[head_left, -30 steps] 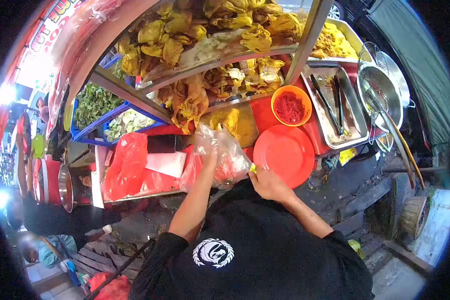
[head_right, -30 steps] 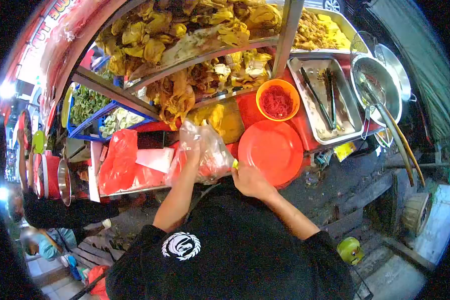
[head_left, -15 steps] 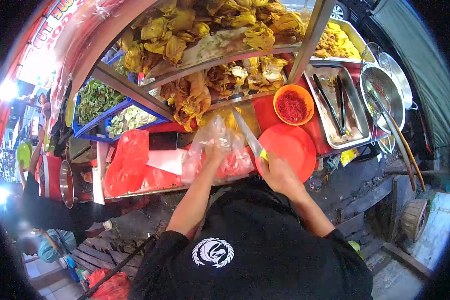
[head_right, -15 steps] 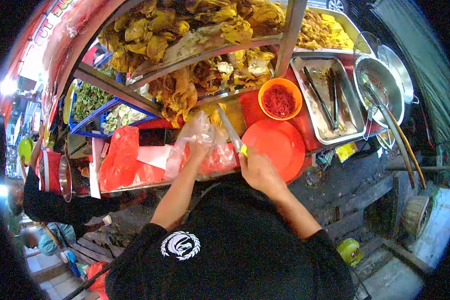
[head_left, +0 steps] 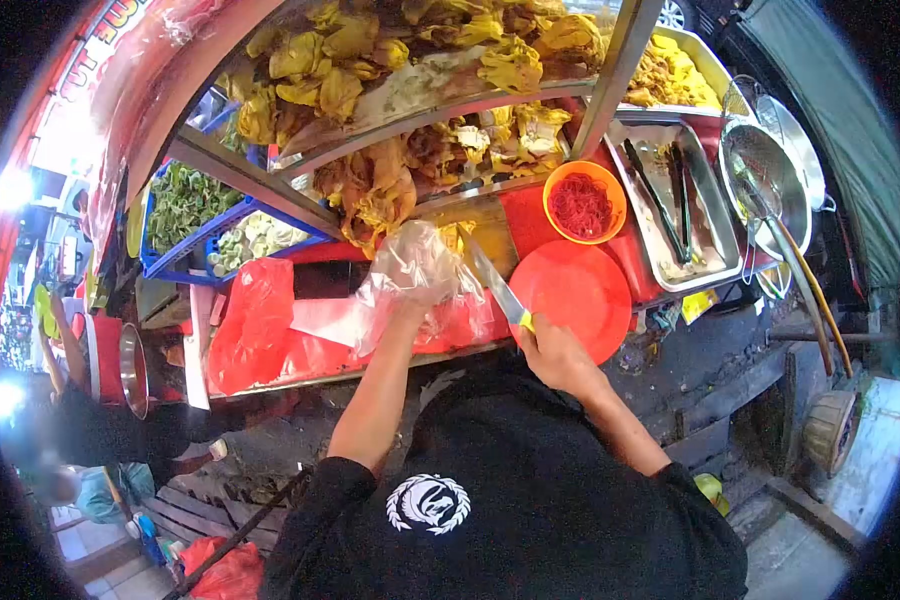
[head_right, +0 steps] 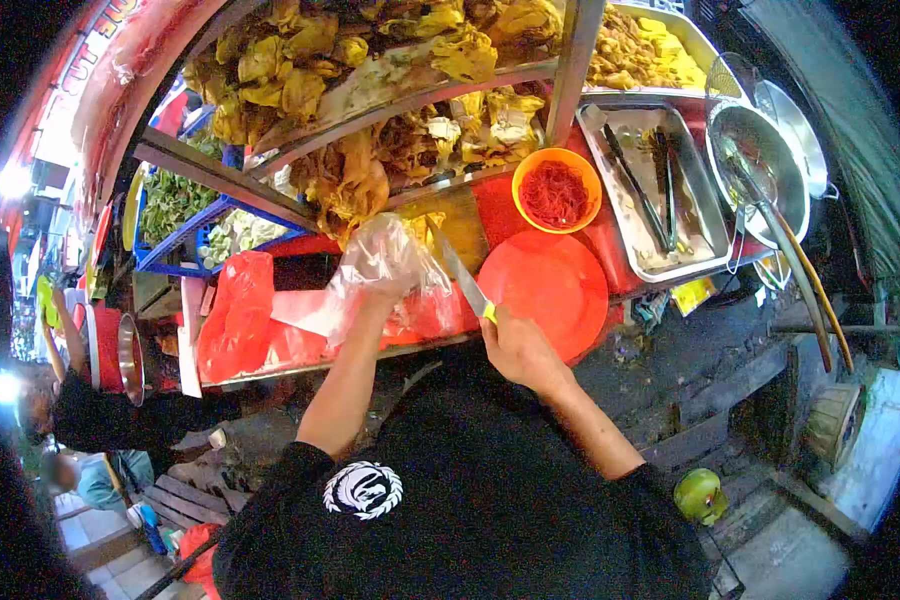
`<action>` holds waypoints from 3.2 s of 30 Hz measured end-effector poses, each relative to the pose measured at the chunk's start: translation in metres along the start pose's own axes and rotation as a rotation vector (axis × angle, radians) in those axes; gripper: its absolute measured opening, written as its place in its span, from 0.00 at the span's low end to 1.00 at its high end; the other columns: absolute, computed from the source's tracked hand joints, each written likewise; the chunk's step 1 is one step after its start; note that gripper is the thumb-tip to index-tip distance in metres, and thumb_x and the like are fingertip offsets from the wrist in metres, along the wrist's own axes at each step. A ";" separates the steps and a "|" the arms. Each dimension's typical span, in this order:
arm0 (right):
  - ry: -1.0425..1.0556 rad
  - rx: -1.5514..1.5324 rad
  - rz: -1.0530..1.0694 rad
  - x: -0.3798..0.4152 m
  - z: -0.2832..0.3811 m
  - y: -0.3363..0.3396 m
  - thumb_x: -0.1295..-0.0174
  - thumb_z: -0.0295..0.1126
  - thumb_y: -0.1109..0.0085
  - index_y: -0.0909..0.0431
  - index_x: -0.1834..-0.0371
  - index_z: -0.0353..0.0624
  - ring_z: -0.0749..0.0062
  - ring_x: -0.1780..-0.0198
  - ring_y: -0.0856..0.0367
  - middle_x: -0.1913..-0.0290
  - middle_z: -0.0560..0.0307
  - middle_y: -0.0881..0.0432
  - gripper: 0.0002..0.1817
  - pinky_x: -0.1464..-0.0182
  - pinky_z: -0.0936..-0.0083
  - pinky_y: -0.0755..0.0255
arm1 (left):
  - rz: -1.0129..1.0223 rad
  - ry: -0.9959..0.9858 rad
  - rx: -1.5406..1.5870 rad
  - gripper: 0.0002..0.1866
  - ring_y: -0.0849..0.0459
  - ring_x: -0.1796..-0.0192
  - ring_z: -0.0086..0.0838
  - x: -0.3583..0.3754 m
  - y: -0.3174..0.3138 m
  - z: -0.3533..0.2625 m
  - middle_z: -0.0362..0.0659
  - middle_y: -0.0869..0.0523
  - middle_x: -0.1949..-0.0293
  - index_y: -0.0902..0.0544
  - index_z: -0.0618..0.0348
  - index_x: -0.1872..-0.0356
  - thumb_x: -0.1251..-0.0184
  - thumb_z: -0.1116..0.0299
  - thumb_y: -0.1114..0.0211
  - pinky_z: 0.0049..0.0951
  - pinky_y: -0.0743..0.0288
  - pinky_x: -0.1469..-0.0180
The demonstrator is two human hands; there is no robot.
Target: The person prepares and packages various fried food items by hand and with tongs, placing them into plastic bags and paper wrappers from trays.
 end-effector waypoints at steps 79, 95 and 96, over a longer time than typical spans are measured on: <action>-0.187 -1.190 0.028 0.018 -0.066 0.065 0.25 0.44 0.54 0.31 0.58 0.45 0.77 0.90 0.37 0.82 0.62 0.32 0.13 0.89 0.77 0.40 | 0.006 -0.236 -0.080 0.15 0.19 0.48 0.30 -0.084 -0.018 -0.133 0.41 0.19 0.52 0.23 0.55 0.46 0.28 0.60 0.40 0.33 0.22 0.48; -0.079 -1.099 -0.026 0.031 -0.049 0.061 0.24 0.41 0.54 0.30 0.58 0.46 0.79 0.89 0.36 0.82 0.64 0.31 0.11 0.88 0.80 0.43 | 0.488 -0.524 -0.538 0.24 0.24 0.38 0.34 -0.200 -0.068 -0.234 0.43 0.25 0.39 0.31 0.57 0.35 0.30 0.65 0.38 0.38 0.27 0.35; -0.084 -1.098 -0.028 0.030 -0.050 0.059 0.24 0.41 0.54 0.30 0.59 0.46 0.79 0.89 0.37 0.82 0.65 0.31 0.11 0.88 0.79 0.43 | 0.463 -0.488 -0.368 0.25 0.24 0.38 0.34 -0.191 -0.055 -0.229 0.43 0.25 0.38 0.31 0.57 0.34 0.30 0.65 0.37 0.39 0.27 0.34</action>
Point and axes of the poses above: each hand's wrist, its own x-axis away from the middle knuckle, its own y-axis out of the back of the hand, z = x × y, the point moved 1 cm from there along -x, towards the middle knuckle
